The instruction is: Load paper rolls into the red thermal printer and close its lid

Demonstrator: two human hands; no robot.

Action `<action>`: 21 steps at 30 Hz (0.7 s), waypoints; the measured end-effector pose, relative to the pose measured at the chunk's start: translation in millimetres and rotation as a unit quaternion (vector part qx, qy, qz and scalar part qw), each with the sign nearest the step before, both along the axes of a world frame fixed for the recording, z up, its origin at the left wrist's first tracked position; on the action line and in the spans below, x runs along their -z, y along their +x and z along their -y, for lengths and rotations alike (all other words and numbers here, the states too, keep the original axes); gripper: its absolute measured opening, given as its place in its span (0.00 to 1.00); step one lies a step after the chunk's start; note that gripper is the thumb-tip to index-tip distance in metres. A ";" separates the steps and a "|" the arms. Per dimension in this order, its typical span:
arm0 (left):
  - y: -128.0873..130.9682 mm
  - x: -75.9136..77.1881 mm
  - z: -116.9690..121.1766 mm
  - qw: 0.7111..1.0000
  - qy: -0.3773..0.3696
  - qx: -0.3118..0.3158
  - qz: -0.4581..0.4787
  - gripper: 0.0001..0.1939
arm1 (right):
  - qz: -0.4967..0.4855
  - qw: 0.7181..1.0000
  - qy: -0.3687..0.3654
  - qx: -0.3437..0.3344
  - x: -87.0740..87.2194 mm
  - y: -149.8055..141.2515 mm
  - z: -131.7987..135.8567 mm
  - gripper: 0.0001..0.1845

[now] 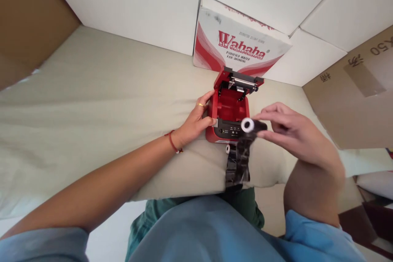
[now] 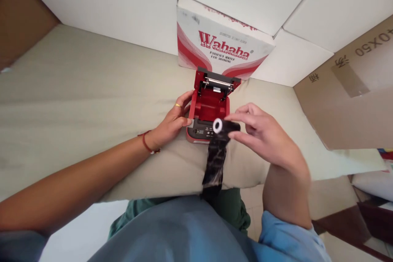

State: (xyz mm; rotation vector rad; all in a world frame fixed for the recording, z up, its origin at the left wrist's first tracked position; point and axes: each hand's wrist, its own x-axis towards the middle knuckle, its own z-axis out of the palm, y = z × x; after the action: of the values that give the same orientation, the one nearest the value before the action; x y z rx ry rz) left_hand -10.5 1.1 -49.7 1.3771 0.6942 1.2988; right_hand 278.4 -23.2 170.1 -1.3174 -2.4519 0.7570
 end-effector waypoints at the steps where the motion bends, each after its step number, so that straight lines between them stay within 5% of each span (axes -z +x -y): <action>1: 0.5 0.7 -0.5 1.000 0.009 -0.006 -0.002 0.49 | 0.024 0.999 0.036 0.024 10.7 -14.6 -5.7 0.18; 5: 2.3 2.8 -1.8 0.999 0.025 -0.026 -0.011 0.49 | 0.162 0.979 0.091 0.089 41.8 -61.6 -20.9 0.21; 9: 3.0 3.0 -1.4 0.999 0.026 -0.028 -0.017 0.49 | 0.268 0.955 0.080 0.103 45.4 -88.2 -31.3 0.22; 16: 2.3 -2.2 0.5 1.000 0.013 -0.011 -0.013 0.50 | 0.358 0.926 0.067 0.097 51.5 -106.0 -52.0 0.23; 21: 0.6 -2.6 1.1 1.000 0.014 -0.007 -0.009 0.50 | 0.349 0.930 0.065 0.094 58.5 -104.2 -60.2 0.20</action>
State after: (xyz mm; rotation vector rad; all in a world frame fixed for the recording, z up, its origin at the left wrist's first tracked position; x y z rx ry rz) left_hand -9.9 0.0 -47.0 1.4103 0.7019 1.3122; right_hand 174.2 37.0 111.6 -1.9870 -2.7380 0.0597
